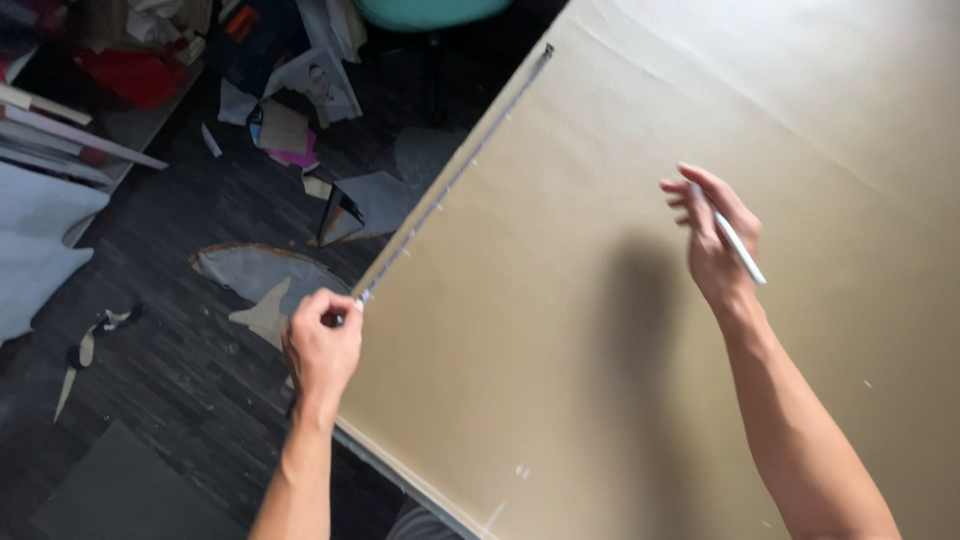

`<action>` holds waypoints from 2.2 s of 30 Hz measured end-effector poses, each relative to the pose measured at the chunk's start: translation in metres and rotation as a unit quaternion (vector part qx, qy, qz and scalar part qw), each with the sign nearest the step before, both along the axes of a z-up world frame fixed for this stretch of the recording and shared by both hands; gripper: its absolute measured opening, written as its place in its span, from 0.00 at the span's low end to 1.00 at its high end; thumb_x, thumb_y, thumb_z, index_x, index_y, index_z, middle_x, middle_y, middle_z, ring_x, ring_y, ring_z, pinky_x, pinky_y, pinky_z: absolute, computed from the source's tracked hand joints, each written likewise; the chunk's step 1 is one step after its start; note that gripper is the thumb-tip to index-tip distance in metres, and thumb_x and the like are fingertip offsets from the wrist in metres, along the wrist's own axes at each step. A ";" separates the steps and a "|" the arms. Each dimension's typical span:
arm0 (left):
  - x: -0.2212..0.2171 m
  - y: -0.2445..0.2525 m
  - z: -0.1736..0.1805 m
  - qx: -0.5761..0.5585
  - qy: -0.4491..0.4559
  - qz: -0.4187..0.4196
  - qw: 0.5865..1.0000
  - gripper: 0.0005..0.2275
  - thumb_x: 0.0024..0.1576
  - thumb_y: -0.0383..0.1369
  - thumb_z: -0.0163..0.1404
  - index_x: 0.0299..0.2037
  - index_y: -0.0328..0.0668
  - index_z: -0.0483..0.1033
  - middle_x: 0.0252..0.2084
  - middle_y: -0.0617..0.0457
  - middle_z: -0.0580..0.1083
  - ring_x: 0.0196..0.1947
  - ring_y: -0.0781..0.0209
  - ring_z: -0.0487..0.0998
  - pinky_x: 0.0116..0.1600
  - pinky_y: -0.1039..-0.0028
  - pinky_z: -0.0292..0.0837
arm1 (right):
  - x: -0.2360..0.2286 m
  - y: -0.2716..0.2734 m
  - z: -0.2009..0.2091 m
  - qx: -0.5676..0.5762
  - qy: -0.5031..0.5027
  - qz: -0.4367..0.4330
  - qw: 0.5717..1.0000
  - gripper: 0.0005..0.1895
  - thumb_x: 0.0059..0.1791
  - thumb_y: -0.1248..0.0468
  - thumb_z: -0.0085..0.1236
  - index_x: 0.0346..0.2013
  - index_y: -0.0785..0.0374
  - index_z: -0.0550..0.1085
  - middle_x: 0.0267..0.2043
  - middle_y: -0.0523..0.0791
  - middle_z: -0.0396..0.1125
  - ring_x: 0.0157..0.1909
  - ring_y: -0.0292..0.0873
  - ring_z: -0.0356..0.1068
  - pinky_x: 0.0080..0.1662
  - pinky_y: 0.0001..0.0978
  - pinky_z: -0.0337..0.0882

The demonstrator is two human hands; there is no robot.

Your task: The person uses a tape measure and a white pencil to mark measurement points on a large brown sheet. They then use a long metal ruler to draw straight vertical and horizontal lines, creating a grid pattern on the sheet. The person briefly handles a newspaper and a tape measure before resuming the drawing task.

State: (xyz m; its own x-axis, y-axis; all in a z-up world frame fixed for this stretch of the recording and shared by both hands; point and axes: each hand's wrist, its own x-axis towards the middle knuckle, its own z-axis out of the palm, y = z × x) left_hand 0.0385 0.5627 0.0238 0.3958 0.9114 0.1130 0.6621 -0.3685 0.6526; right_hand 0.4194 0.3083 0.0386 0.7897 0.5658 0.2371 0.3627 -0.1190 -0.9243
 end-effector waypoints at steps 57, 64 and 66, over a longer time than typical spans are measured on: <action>0.019 -0.002 0.019 -0.042 0.058 0.051 0.996 0.03 0.51 0.27 0.59 0.31 0.38 0.78 0.30 0.53 0.75 0.29 0.56 0.76 0.35 0.66 0.70 | 0.108 0.198 0.012 -0.127 -0.028 0.143 0.981 0.09 0.56 0.64 0.58 0.48 0.61 0.82 0.37 0.45 0.77 0.38 0.34 0.77 0.41 0.26 0.78; 0.016 -0.005 0.014 -0.032 0.068 0.046 0.996 0.04 0.51 0.27 0.59 0.31 0.39 0.77 0.31 0.53 0.75 0.30 0.55 0.76 0.36 0.65 0.71 | 0.108 0.196 0.007 -0.114 -0.028 0.140 0.983 0.09 0.56 0.63 0.58 0.48 0.61 0.81 0.39 0.44 0.78 0.39 0.34 0.77 0.42 0.25 0.78; 0.016 -0.002 0.014 -0.029 0.073 0.051 0.996 0.04 0.50 0.27 0.60 0.31 0.39 0.78 0.31 0.53 0.75 0.30 0.55 0.77 0.36 0.65 0.71 | 0.109 0.199 0.011 -0.088 -0.041 0.164 0.982 0.08 0.56 0.64 0.58 0.47 0.63 0.81 0.41 0.45 0.78 0.41 0.33 0.77 0.45 0.25 0.79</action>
State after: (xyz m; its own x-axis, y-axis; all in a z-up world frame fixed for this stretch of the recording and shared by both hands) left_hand 0.0542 0.5603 0.0376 0.3097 0.9508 0.0079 0.7832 -0.2598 0.5649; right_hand 0.5283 0.5075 0.0492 0.5404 0.8245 0.1679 0.4814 -0.1393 -0.8654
